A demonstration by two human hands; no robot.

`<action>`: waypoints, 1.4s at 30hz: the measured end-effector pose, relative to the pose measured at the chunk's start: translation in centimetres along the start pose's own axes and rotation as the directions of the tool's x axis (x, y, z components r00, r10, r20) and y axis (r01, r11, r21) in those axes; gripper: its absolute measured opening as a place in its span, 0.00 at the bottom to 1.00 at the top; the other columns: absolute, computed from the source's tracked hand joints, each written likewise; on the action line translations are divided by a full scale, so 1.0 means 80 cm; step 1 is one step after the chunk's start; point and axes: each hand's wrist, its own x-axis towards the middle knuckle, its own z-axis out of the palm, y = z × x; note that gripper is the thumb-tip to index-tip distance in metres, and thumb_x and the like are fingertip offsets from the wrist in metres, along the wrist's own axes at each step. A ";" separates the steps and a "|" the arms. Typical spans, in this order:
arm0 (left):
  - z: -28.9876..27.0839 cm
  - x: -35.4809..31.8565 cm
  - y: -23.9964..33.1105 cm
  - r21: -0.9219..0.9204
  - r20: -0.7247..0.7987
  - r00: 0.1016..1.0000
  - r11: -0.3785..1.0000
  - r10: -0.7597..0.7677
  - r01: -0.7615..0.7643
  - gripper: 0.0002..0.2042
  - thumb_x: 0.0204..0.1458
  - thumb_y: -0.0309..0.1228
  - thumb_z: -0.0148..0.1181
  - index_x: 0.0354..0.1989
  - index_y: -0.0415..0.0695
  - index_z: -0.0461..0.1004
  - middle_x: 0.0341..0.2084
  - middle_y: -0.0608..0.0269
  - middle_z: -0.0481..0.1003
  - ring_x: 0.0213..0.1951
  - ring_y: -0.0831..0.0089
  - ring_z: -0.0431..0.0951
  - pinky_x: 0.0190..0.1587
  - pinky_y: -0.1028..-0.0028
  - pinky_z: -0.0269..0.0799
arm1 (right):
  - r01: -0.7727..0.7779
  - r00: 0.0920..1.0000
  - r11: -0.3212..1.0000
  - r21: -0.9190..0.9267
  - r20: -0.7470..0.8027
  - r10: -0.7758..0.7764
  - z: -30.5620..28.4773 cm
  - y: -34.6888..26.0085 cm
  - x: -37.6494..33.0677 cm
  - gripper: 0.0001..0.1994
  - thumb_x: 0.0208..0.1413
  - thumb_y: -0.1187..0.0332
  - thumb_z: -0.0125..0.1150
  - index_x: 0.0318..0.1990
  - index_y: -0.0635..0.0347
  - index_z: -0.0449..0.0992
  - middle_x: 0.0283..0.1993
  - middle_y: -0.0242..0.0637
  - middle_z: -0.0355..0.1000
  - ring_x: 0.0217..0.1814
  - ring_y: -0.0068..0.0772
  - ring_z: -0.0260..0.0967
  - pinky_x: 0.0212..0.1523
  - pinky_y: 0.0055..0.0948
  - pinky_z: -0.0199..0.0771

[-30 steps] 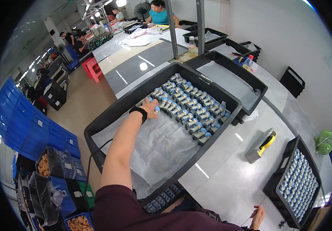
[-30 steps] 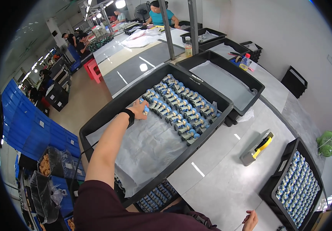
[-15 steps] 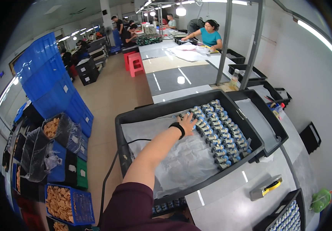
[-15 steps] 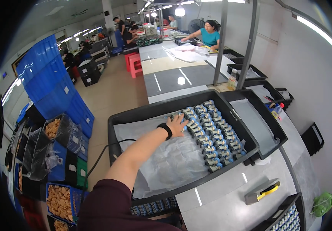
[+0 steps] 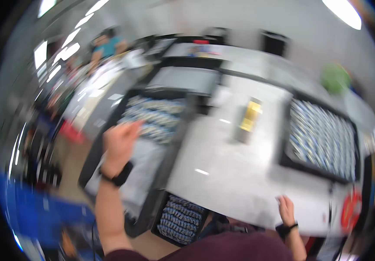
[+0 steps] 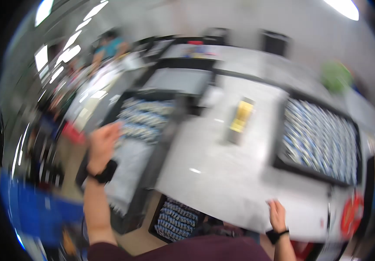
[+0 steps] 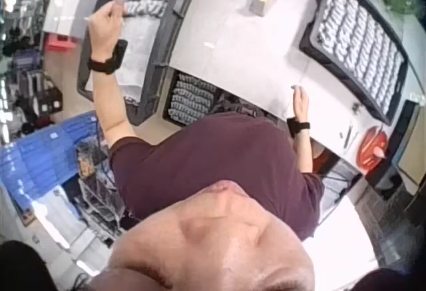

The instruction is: The user is assembling and inspecting small blue action figures in a manufacturing environment.

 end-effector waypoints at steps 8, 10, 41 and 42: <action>0.278 -0.119 0.268 -0.435 0.396 0.800 0.859 0.450 -0.268 0.17 0.49 0.25 0.51 0.07 0.41 0.60 0.06 0.59 0.61 0.12 0.65 0.60 0.19 0.69 0.54 | -0.128 0.957 0.990 0.063 -0.254 0.140 -0.167 0.130 -0.103 0.11 0.51 0.64 0.53 0.32 0.64 0.71 0.16 0.38 0.65 0.17 0.28 0.61 0.22 0.27 0.61; 0.355 -0.161 0.338 -0.545 0.537 0.661 0.814 0.523 -0.201 0.18 0.47 0.27 0.55 0.07 0.41 0.60 0.07 0.60 0.63 0.12 0.62 0.61 0.20 0.67 0.54 | -0.167 0.902 0.980 0.110 -0.385 0.196 -0.206 0.169 -0.144 0.10 0.50 0.64 0.54 0.32 0.64 0.72 0.16 0.37 0.64 0.17 0.26 0.60 0.21 0.26 0.61; 0.628 -0.134 0.668 -0.762 0.528 -0.122 0.405 0.841 -0.506 0.14 0.44 0.30 0.57 0.40 0.40 0.68 0.36 0.52 0.69 0.40 0.56 0.70 0.42 0.65 0.67 | -0.608 0.484 0.729 0.314 -0.581 0.654 -0.193 0.331 -0.284 0.08 0.44 0.68 0.58 0.30 0.63 0.73 0.18 0.38 0.68 0.18 0.29 0.65 0.22 0.27 0.65; 0.638 -0.150 0.666 -0.736 0.540 -0.102 0.410 0.835 -0.539 0.15 0.43 0.30 0.57 0.40 0.40 0.68 0.37 0.53 0.68 0.41 0.56 0.69 0.43 0.65 0.66 | -0.680 0.477 0.685 0.261 -0.552 0.684 -0.177 0.348 -0.298 0.09 0.44 0.67 0.58 0.30 0.63 0.73 0.20 0.41 0.69 0.21 0.33 0.68 0.25 0.29 0.66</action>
